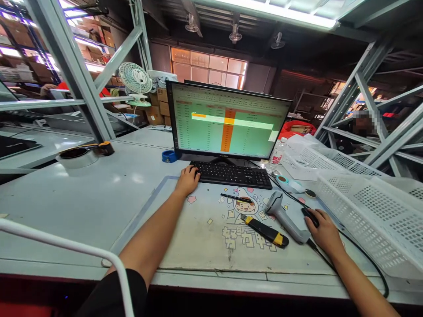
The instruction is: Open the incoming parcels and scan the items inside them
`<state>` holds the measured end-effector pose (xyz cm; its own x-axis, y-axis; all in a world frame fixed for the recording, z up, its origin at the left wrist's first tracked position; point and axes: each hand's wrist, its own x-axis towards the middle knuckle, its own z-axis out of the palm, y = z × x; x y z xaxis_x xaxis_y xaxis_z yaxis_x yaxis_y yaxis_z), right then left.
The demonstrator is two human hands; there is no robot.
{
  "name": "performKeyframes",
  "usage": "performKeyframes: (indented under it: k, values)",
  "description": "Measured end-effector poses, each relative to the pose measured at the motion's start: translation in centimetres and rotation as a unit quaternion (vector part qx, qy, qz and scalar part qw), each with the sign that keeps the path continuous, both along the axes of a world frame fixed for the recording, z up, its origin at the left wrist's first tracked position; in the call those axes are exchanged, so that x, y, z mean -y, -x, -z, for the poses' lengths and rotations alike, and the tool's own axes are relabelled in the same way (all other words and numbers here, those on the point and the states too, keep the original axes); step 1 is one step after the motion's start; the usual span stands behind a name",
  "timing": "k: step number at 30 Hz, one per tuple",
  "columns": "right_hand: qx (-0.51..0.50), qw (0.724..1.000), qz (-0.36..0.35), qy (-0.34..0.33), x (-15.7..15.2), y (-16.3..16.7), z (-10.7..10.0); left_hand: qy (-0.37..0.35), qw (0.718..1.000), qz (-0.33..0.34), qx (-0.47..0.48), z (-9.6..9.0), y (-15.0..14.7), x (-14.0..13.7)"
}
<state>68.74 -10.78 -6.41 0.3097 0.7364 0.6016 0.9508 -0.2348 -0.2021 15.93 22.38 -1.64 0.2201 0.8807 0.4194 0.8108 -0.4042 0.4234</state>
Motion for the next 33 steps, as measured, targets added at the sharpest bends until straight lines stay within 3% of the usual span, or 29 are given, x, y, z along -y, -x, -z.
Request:
performKeyframes:
  k: [33]
  values:
    - [0.005,1.000,0.000,-0.006,0.06,0.36,-0.33,-0.017,1.000,0.005,-0.009,0.41,0.11,-0.41]
